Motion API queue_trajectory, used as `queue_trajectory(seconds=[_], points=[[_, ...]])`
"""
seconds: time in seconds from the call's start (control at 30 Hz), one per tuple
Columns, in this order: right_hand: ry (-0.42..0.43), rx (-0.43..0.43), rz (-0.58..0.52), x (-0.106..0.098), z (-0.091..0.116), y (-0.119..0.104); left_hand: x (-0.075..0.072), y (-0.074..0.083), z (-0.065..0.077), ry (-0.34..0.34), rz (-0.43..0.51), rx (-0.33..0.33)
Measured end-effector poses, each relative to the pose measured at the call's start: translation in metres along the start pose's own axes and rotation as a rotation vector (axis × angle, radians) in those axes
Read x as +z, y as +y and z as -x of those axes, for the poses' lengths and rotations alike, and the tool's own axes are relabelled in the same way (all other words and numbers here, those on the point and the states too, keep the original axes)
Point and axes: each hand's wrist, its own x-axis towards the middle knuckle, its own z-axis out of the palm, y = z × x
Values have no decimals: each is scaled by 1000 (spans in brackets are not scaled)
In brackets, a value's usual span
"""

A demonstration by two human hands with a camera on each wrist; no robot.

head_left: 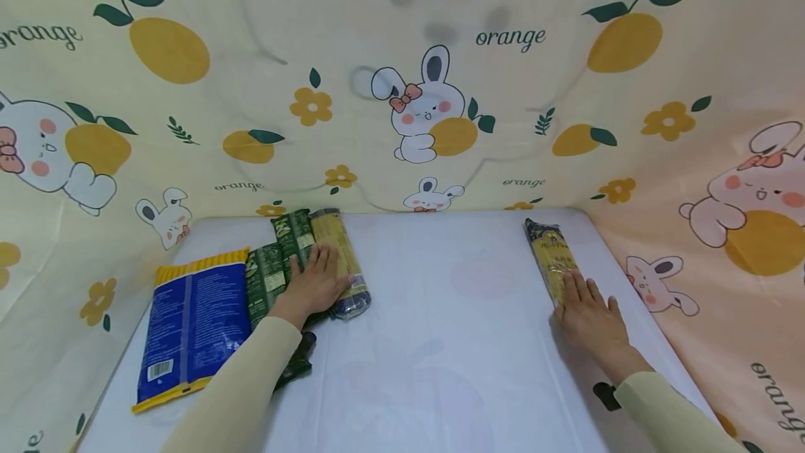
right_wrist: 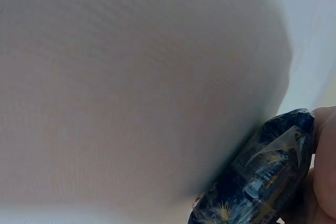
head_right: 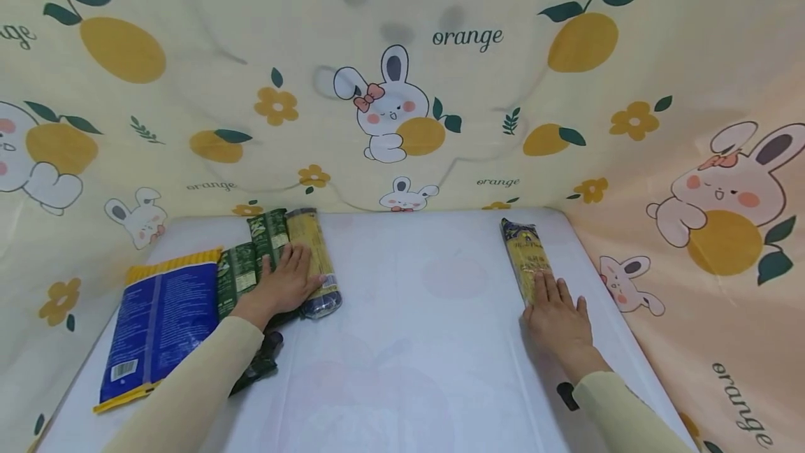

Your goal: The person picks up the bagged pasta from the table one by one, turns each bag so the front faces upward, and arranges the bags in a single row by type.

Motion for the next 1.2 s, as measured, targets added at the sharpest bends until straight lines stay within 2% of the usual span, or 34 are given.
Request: queue_trajectory(seconds=[0.2,0.37,0.53,0.7,0.9,1.0,1.2], points=[[-7,2,-7,1,1,-1,8,7,-3,-8,-43,0],[3,3,-14,3,2,-1,16,22,-2,-9,-95,19],[7,3,-22,6,2,0,23,47,6,0,-113,66],[-10,6,-22,6,2,1,39,76,16,20,-129,112],[-5,11,-31,7,-1,2,53,105,32,36,-93,183],[10,8,-32,7,-2,0,58,106,40,38,-70,208],[44,-15,30,-4,0,-14,59,92,49,45,-51,241]])
